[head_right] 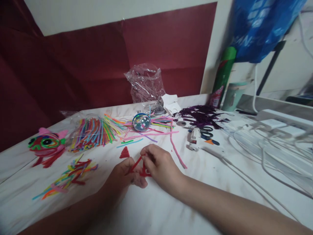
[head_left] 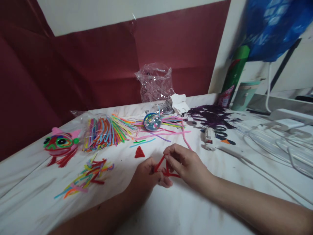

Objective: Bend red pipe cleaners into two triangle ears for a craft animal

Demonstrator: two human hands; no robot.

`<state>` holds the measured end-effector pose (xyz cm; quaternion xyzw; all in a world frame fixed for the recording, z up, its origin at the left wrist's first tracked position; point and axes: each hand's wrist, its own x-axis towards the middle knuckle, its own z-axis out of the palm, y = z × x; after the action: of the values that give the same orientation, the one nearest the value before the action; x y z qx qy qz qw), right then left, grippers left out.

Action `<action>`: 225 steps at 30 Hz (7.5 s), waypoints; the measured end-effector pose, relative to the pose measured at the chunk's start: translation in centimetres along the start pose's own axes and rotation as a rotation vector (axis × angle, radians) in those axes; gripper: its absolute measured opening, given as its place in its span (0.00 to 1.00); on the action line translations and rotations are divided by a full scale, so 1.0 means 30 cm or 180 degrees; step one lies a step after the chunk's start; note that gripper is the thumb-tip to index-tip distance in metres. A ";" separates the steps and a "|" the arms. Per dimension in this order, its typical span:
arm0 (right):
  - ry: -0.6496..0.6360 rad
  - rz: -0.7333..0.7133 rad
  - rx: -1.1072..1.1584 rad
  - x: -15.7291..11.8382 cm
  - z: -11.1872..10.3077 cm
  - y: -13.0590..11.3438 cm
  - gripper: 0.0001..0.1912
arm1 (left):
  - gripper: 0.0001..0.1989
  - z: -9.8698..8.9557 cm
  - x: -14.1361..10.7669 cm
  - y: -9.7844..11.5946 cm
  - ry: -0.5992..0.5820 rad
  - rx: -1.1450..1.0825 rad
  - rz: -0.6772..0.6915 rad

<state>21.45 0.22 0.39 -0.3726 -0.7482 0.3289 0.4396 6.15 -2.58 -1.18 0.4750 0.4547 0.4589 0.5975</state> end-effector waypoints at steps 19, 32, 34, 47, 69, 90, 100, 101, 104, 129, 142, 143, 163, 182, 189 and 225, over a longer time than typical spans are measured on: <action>-0.1100 0.0473 0.0836 0.016 0.012 0.006 0.14 | 0.06 -0.009 -0.002 0.013 0.0007 0.0088 0.0152; -0.0952 0.0792 0.0953 0.039 -0.016 0.001 0.22 | 0.10 -0.039 0.008 0.043 0.0183 -0.0349 0.0360; -0.0954 0.0915 0.0973 0.044 -0.020 0.006 0.23 | 0.10 -0.037 0.012 0.044 0.0228 -0.0339 0.0337; -0.0773 0.0894 0.1302 0.045 -0.011 -0.008 0.22 | 0.12 -0.033 0.009 0.035 0.0076 -0.0442 0.0312; -0.1720 0.0593 0.0490 0.005 0.004 0.011 0.19 | 0.10 -0.058 0.020 0.083 0.0408 0.0952 0.0480; -0.0884 -0.0074 -0.0322 0.023 -0.001 -0.004 0.12 | 0.08 -0.056 0.002 0.075 0.0649 0.1515 0.1161; -0.0496 -0.0569 -0.0698 0.006 0.004 -0.031 0.12 | 0.08 -0.044 -0.015 0.051 0.0555 0.1553 0.1502; -0.0434 -0.0600 -0.0792 0.004 0.005 -0.030 0.12 | 0.08 -0.041 -0.016 0.052 0.0594 0.1547 0.1544; -0.0366 -0.0809 -0.0828 0.000 0.004 -0.025 0.09 | 0.09 -0.038 -0.016 0.059 0.0605 0.1358 0.1459; -0.0804 0.0033 -0.0431 0.012 0.010 -0.010 0.11 | 0.10 -0.060 0.001 0.068 0.0492 0.0965 0.1098; -0.0545 -0.0586 -0.0434 0.002 0.005 -0.024 0.08 | 0.06 -0.058 0.009 0.061 0.0247 0.0524 0.0713; -0.0514 -0.0600 -0.0447 0.001 0.006 -0.023 0.08 | 0.06 -0.055 0.006 0.065 0.0247 0.0557 0.0712; -0.0349 -0.1961 -0.1787 -0.004 -0.014 -0.009 0.11 | 0.10 -0.033 -0.007 0.068 -0.0015 0.1256 0.0653; -0.0181 -0.1680 -0.0987 0.004 -0.033 -0.042 0.08 | 0.15 -0.037 -0.032 0.085 -0.0371 0.2145 0.1351; -0.0108 -0.1257 -0.0662 0.005 -0.028 -0.046 0.07 | 0.10 -0.022 0.001 0.056 -0.0280 0.0741 0.0574; -0.0464 -0.0229 -0.0446 -0.007 0.033 0.014 0.05 | 0.12 -0.049 0.031 0.030 0.0153 0.0561 0.0855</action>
<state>20.74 0.09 -0.42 -0.3505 -0.8122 0.2860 0.3683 4.76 -1.34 -0.57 0.5710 0.4398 0.5042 0.4757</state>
